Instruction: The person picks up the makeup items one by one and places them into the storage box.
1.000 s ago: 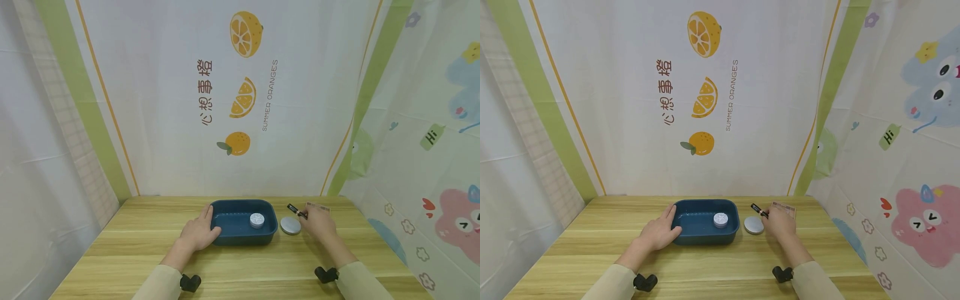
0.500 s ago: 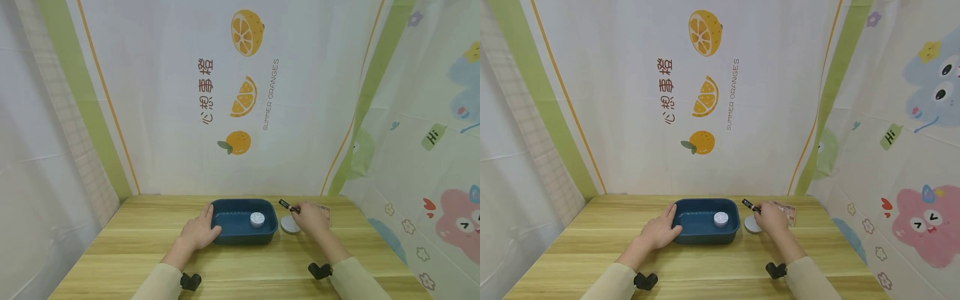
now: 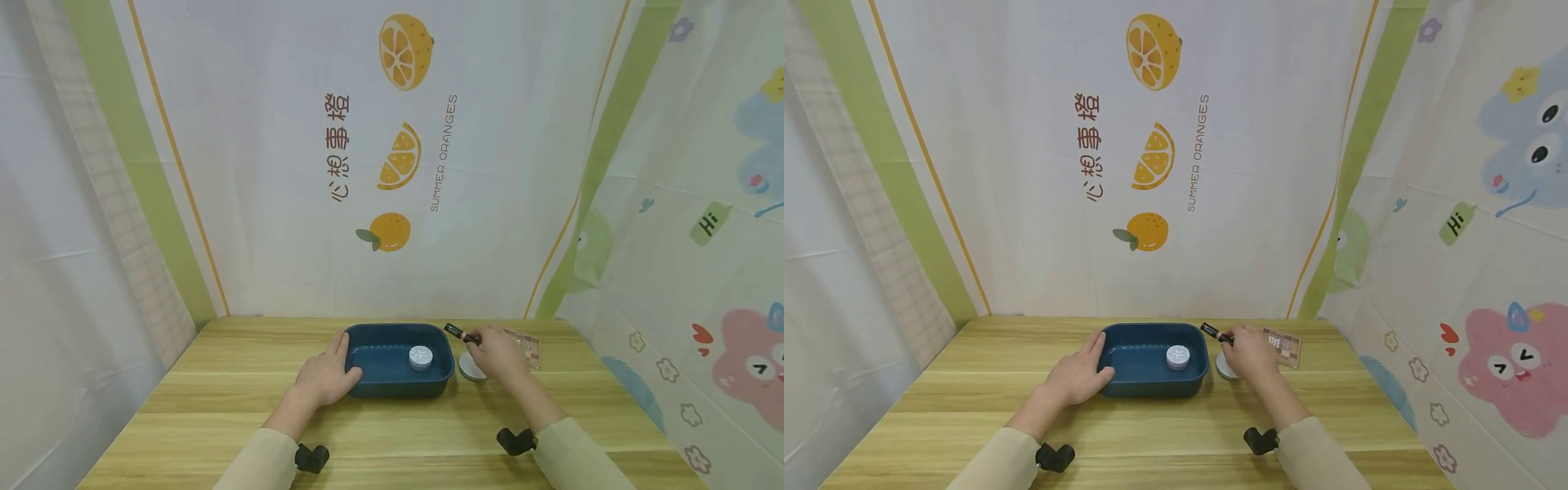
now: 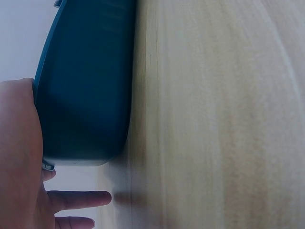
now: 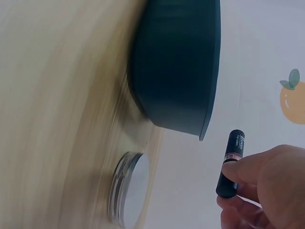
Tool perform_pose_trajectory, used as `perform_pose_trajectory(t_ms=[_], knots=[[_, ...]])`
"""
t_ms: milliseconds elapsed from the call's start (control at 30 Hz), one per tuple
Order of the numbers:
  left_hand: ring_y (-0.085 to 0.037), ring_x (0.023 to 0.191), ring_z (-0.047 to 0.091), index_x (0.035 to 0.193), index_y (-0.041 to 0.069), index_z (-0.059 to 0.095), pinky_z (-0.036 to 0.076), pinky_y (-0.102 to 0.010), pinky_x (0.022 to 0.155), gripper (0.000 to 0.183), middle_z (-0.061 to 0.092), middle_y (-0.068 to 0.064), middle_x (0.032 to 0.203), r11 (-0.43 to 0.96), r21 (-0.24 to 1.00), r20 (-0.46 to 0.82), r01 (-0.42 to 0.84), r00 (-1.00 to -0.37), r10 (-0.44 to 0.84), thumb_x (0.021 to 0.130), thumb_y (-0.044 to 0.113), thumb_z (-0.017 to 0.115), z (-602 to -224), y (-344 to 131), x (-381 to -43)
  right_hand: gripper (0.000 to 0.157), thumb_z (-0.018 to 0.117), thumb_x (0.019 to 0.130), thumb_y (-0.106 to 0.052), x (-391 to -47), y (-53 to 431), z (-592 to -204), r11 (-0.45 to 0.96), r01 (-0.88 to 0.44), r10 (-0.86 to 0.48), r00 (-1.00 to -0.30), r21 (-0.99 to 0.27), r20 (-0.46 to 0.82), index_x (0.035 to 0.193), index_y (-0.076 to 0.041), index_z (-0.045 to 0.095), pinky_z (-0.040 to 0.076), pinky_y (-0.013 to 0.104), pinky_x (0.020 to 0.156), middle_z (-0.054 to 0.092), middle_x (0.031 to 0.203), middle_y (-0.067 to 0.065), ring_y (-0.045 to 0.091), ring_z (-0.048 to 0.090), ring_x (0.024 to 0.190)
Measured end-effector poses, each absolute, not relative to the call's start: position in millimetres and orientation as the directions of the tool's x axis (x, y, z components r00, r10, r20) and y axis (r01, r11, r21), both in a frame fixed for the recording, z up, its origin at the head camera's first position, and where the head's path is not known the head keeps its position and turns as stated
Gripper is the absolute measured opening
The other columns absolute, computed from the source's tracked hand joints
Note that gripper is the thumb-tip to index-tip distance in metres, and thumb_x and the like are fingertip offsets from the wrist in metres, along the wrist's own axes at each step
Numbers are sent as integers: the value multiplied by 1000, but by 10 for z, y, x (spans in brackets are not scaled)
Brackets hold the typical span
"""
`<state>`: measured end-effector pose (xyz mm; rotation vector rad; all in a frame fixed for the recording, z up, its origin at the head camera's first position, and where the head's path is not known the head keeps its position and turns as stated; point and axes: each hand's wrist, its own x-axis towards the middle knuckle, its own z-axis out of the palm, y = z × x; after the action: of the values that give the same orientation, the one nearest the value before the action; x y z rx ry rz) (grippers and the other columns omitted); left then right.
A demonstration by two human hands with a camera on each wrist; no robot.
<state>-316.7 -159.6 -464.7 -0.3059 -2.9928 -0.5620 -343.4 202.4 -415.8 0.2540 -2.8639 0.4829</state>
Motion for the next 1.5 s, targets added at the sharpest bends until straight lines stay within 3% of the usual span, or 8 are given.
perform_pose_trajectory(t_ms=[100, 300, 533, 733, 1033, 1300, 1400, 1500], knots=[[-42, 107, 74, 173, -2, 27, 33, -36, 55, 89, 24, -18, 183, 916, 341, 115, 211, -977, 182, 101, 44, 51, -4634, -1599, -3163, 25, 72, 104, -26, -3417, 1977, -4150, 928, -217, -138, -956, -302, 260, 122, -10, 80, 60, 50, 77, 73, 118, 12, 28, 72, 97], [-43, 116, 73, 172, -3, 27, 34, -37, 58, 88, 24, -19, 183, 916, 343, 110, 208, -977, 181, 101, 43, 51, -4614, -1594, -3150, 24, 73, 104, -25, -3417, 1880, -4169, 929, -242, -158, -943, -279, 291, 122, -10, 80, 61, 51, 84, 74, 117, 10, 30, 74, 101], [-39, 105, 74, 173, -2, 27, 33, -37, 57, 88, 23, -19, 183, 913, 353, 109, 203, -978, 175, 101, 42, 52, -4598, -1586, -3128, 25, 73, 104, -26, -3425, 1780, -4194, 932, -255, -175, -939, -259, 295, 124, -13, 81, 61, 51, 83, 73, 119, 10, 30, 74, 103], [-45, 129, 69, 172, -4, 29, 43, -40, 64, 86, 25, -20, 182, 915, 347, 110, 208, -977, 180, 102, 40, 53, -4559, -1587, -3099, 25, 74, 103, -27, -3399, 1683, -4215, 931, -280, -203, -931, -235, 304, 124, -15, 80, 61, 49, 81, 72, 120, 10, 27, 74, 100], [-40, 104, 74, 172, -4, 28, 33, -36, 56, 88, 24, -20, 182, 917, 343, 105, 206, -978, 181, 101, 42, 52, -4565, -1585, -3112, 22, 76, 102, -25, -3406, 1562, -4230, 929, -295, -229, -933, -222, 279, 122, -15, 80, 60, 42, 70, 72, 121, 10, 21, 71, 90], [-45, 129, 69, 172, -4, 28, 52, -50, 81, 85, 24, -20, 182, 918, 338, 108, 207, -977, 181, 103, 41, 53, -4564, -1598, -3094, 21, 77, 102, -22, -3386, 1475, -4264, 926, -304, -249, -937, -222, 245, 120, -13, 81, 62, 48, 80, 71, 120, 9, 25, 74, 97], [-43, 119, 73, 172, -4, 29, 49, -46, 71, 85, 25, -20, 182, 915, 345, 113, 210, -977, 181, 103, 40, 53, -4560, -1596, -3089, 20, 78, 102, -21, -3382, 1461, -4278, 926, -310, -259, -937, -215, 237, 120, -14, 81, 62, 47, 81, 71, 119, 8, 24, 73, 98], [-42, 113, 74, 172, -4, 29, 39, -39, 60, 86, 25, -20, 182, 911, 354, 115, 211, -977, 181, 102, 40, 53, -4560, -1591, -3090, 19, 78, 101, -21, -3385, 1448, -4285, 926, -314, -265, -936, -210, 230, 119, -14, 82, 62, 46, 82, 71, 122, 7, 25, 74, 100]])
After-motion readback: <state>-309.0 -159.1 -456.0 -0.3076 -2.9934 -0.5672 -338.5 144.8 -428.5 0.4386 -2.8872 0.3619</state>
